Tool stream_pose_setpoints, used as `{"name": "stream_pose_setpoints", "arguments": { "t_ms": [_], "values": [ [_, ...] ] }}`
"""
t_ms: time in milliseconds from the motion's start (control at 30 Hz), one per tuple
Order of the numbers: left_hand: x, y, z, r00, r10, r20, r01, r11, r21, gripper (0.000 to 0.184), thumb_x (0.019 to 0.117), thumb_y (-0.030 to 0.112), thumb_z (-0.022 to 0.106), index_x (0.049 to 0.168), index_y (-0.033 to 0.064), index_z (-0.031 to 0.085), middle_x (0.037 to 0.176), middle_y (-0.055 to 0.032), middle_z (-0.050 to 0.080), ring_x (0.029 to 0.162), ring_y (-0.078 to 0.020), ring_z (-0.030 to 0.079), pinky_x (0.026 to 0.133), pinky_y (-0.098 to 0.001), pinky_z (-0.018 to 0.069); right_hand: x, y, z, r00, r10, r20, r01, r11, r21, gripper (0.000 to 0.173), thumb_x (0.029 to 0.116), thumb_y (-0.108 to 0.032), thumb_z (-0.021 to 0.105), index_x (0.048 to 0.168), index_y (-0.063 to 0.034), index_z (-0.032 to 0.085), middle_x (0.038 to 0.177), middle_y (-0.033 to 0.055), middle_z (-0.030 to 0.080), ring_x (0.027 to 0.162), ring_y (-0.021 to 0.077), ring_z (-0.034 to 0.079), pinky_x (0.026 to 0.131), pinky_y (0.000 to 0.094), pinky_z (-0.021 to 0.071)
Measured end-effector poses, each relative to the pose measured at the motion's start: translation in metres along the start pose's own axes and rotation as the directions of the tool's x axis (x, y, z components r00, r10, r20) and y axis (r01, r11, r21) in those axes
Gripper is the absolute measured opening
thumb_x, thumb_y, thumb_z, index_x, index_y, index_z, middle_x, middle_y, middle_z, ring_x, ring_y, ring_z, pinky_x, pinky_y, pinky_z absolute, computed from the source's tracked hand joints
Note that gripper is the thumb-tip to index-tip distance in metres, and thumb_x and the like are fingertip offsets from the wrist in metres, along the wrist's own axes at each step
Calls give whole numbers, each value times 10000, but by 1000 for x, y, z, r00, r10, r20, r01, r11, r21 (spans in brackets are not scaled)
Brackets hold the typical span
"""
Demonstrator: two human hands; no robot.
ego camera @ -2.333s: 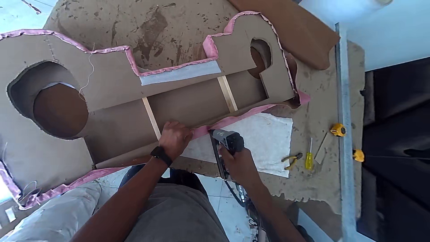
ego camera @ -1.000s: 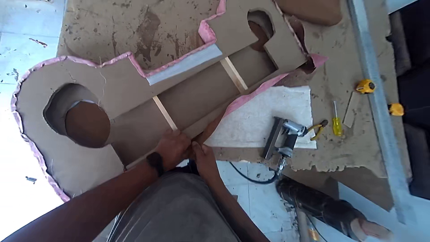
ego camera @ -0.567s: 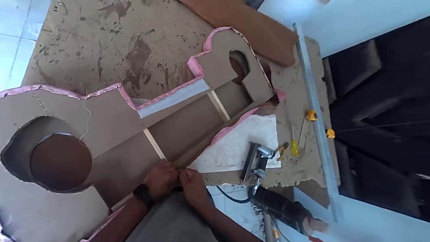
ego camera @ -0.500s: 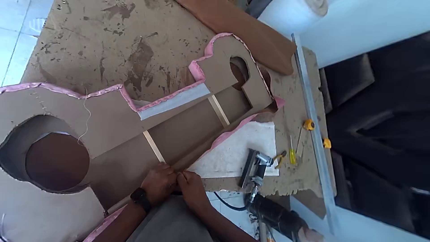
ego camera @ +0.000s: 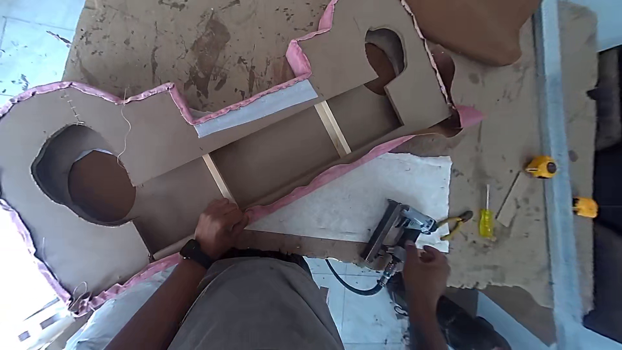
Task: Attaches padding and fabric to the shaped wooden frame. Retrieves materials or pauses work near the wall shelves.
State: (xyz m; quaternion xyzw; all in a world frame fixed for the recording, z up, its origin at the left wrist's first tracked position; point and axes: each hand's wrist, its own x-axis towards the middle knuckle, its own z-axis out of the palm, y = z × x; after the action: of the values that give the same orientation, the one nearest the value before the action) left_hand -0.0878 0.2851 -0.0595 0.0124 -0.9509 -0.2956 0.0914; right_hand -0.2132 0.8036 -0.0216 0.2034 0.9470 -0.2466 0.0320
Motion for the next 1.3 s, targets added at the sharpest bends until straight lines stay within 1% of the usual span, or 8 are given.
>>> {"name": "stream_pose_setpoints", "arguments": {
  "t_ms": [300, 400, 467, 533, 667, 733, 1033, 1300],
  "values": [
    [29, -16, -22, 908, 168, 385, -193, 981, 28, 520, 1045, 471, 486, 651, 149, 593, 646, 4, 593, 690, -183, 644, 622, -429, 538, 20, 14, 9, 986, 151, 76, -157, 983, 92, 560, 882, -322, 790, 1278, 15, 582, 1075, 250, 652, 934, 389, 644, 815, 638, 516],
    [23, -26, -16, 922, 264, 284, -274, 962, -5, 505, 1044, 443, 505, 650, 136, 573, 629, -11, 572, 659, -202, 623, 584, -417, 513, -32, -34, -10, 996, -3, 89, -41, 872, 488, 583, 885, -75, 710, 1388, -34, 420, 1070, 148, 692, 837, 273, 740, 740, 466, 650],
    [20, -28, -9, 943, 288, 166, -289, 957, -20, 486, 1031, 400, 550, 638, 114, 564, 615, -30, 547, 645, -224, 598, 576, -414, 482, -74, -65, -14, 968, -234, 90, 136, 791, 596, 345, 940, -99, 622, 1255, -5, 516, 907, 123, 719, 745, 258, 727, 700, 448, 641],
    [17, -29, -7, 950, 284, 133, -285, 958, -11, 478, 1027, 399, 554, 637, 124, 568, 618, -19, 553, 654, -214, 599, 582, -401, 480, -119, -100, -6, 916, -380, 128, 269, 820, 505, 219, 976, -201, 605, 1100, -21, 611, 783, 54, 678, 665, 200, 676, 632, 410, 607],
    [18, -29, -4, 953, 261, 156, -265, 964, 5, 488, 1034, 423, 518, 649, 132, 591, 659, -13, 613, 721, -208, 648, 627, -407, 518, -190, -176, 30, 830, -414, 373, 247, 874, 418, 333, 1006, -335, 614, 1266, -128, 625, 708, 52, 656, 568, 222, 652, 537, 420, 601],
    [18, -28, -5, 952, 248, 181, -251, 968, -2, 480, 1036, 416, 508, 664, 130, 607, 680, -17, 632, 755, -209, 665, 652, -413, 529, -209, -198, 50, 796, -408, 448, 258, 897, 358, 248, 997, -353, 629, 1169, -173, 642, 705, 18, 663, 541, 196, 651, 508, 397, 604],
    [19, -25, -10, 932, 216, 291, -222, 975, -10, 493, 1056, 424, 443, 697, 140, 627, 700, -17, 644, 785, -217, 664, 683, -414, 520, -223, -218, 74, 768, -407, 495, 445, 895, 45, 216, 998, -425, 591, 993, -219, 655, 668, -65, 630, 515, 88, 609, 481, 342, 560],
    [22, -27, -10, 937, 213, 277, -211, 977, -36, 496, 1049, 429, 464, 669, 143, 603, 702, -11, 638, 784, -207, 663, 663, -420, 517, -254, -224, 81, 734, -441, 517, 466, 880, 89, 201, 980, -388, 616, 1084, -218, 645, 711, -82, 623, 560, 56, 596, 503, 322, 543]
  ]
}}
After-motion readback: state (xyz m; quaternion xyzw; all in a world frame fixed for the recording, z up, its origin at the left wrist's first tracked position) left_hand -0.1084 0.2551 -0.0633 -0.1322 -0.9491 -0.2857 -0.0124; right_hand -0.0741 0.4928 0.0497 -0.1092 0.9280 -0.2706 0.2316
